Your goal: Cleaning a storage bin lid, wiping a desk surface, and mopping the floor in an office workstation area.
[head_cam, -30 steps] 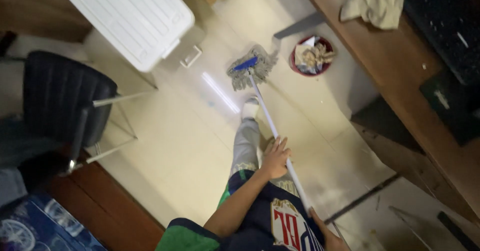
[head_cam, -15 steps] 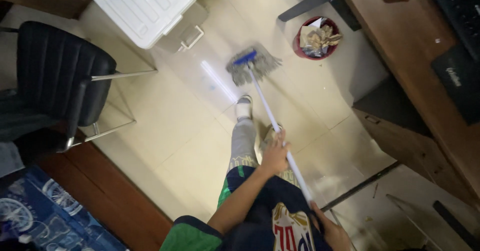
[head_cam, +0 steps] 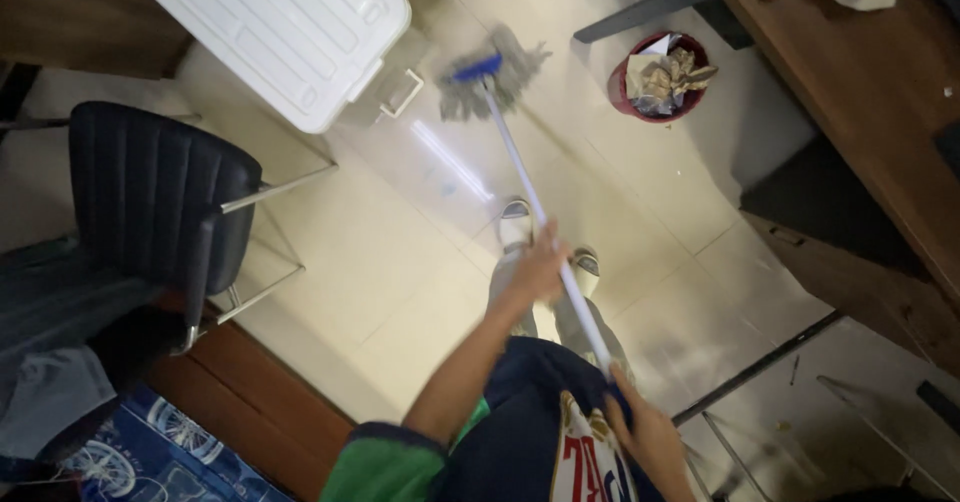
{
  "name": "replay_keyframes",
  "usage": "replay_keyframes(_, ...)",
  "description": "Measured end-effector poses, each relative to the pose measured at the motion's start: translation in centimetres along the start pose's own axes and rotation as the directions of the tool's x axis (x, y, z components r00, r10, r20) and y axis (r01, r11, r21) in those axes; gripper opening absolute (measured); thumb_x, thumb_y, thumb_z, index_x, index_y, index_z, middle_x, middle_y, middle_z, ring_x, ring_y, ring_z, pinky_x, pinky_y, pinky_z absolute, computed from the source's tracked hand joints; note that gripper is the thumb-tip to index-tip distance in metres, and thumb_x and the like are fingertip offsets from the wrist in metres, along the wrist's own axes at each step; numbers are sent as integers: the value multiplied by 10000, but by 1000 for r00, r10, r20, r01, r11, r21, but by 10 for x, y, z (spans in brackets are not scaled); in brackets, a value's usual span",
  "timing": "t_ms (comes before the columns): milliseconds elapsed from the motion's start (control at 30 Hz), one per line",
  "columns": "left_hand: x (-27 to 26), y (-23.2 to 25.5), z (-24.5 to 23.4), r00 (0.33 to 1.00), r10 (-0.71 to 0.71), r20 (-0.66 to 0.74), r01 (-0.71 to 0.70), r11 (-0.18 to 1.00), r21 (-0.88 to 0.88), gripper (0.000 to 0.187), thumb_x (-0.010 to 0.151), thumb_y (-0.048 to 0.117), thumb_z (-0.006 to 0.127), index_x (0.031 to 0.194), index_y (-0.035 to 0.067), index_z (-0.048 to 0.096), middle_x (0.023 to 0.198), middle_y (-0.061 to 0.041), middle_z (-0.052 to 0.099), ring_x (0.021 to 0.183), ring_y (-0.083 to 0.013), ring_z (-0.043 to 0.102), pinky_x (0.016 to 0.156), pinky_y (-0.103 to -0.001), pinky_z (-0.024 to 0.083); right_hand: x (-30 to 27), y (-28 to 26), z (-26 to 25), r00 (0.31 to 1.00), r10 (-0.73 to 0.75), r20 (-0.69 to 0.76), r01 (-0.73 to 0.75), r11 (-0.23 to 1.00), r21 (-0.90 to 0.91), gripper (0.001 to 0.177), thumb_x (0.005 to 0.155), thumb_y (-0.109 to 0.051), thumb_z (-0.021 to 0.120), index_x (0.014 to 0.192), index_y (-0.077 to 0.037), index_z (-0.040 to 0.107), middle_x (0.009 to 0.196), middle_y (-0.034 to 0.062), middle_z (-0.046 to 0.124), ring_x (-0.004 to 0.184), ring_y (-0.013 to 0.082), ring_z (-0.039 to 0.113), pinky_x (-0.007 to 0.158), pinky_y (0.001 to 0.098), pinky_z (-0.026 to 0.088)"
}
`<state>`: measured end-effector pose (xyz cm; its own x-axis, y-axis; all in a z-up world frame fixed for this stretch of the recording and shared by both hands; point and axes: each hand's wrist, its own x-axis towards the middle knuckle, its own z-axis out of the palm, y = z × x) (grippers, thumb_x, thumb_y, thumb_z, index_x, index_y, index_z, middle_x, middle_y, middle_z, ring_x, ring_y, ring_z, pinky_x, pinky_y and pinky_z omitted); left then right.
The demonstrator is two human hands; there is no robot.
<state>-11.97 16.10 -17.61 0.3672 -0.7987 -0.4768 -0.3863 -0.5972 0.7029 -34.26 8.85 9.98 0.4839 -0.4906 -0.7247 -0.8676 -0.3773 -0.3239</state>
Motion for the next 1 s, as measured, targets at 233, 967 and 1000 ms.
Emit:
replay_keyframes(233,-70,95,6,998,60,15,-56,982,-182,582,733,250,816,1235,95,566,1650,-366,149,1550,-510,153,1172,-657,258,-81,97,-3,985,170,2,-169,980,-106,608,872,-422,673,1459,-511,544,869,95,753,502,199,691,494,355,599)
replay_keyframes(967,-90,92,86,994,-107,24,108,993,-38,514,855,379,715,1281,172,516,1707,-250,12,1588,-424,57,1129,-755,211,-94,87,-38,997,-64,38,65,998,-4,579,901,-491,629,1462,-400,517,991,215,761,889,359,764,740,443,593)
replay_keyframes(1000,-97,102,104,996,-91,-1,91,996,-13,513,865,362,716,1297,171,516,1695,-271,30,1575,-448,67,1140,-758,195,-108,106,-40,970,-225,-91,233,968,95,555,895,-471,638,1428,-336,564,1023,217,763,898,352,763,711,427,595)
